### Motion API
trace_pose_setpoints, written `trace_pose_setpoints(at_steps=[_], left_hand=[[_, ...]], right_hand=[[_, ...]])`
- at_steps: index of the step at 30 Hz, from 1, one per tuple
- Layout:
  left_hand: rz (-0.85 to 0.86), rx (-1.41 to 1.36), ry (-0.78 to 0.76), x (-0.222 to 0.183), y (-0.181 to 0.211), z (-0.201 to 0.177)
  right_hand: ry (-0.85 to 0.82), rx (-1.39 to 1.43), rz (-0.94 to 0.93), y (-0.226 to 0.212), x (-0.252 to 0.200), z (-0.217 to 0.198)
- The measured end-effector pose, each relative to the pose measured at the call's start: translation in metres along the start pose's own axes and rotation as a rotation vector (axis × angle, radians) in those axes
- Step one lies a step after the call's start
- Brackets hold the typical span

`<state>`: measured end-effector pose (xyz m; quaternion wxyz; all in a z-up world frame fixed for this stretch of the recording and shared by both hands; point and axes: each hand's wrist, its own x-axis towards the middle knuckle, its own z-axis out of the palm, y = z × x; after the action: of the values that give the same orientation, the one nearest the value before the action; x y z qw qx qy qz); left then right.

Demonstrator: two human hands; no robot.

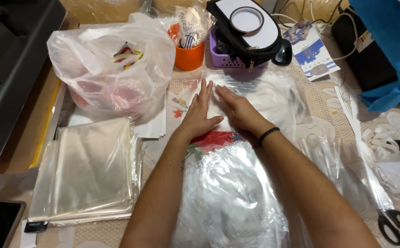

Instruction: Cleaning and organizing clear plastic bags on a workspace table using a cloth.

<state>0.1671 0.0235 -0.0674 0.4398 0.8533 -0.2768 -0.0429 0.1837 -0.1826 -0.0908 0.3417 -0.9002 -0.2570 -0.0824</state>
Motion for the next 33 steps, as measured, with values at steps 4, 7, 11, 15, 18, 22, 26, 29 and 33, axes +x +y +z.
trace_pose_setpoints(at_steps=[4,7,11,15,18,22,26,29,33], left_hand=[[-0.021,0.093,0.011,-0.002,0.008,-0.002],[-0.028,0.065,0.033,-0.002,0.014,-0.007],[-0.056,0.016,-0.004,-0.002,0.005,-0.003],[-0.059,0.139,-0.024,-0.001,0.006,0.001],[-0.072,0.231,-0.055,0.003,0.003,0.007],[-0.067,0.205,-0.054,-0.002,0.013,0.000],[-0.057,0.213,-0.045,-0.002,0.011,0.003],[-0.045,0.219,-0.039,-0.003,0.016,-0.001],[-0.049,0.221,-0.036,-0.003,0.017,0.001]], right_hand=[[0.141,0.148,0.014,-0.020,0.008,-0.012],[0.250,0.028,0.033,-0.012,0.004,-0.021],[0.236,-0.165,0.001,-0.038,-0.005,-0.021],[0.205,-0.255,-0.032,-0.049,-0.003,0.002],[-0.028,-0.245,0.010,-0.041,-0.007,0.011],[0.021,-0.414,0.115,0.029,-0.031,-0.011],[0.131,-0.686,0.313,0.138,-0.071,-0.058],[0.076,-0.612,0.274,0.076,-0.068,-0.064],[0.014,-0.488,0.207,-0.047,-0.073,-0.029]])
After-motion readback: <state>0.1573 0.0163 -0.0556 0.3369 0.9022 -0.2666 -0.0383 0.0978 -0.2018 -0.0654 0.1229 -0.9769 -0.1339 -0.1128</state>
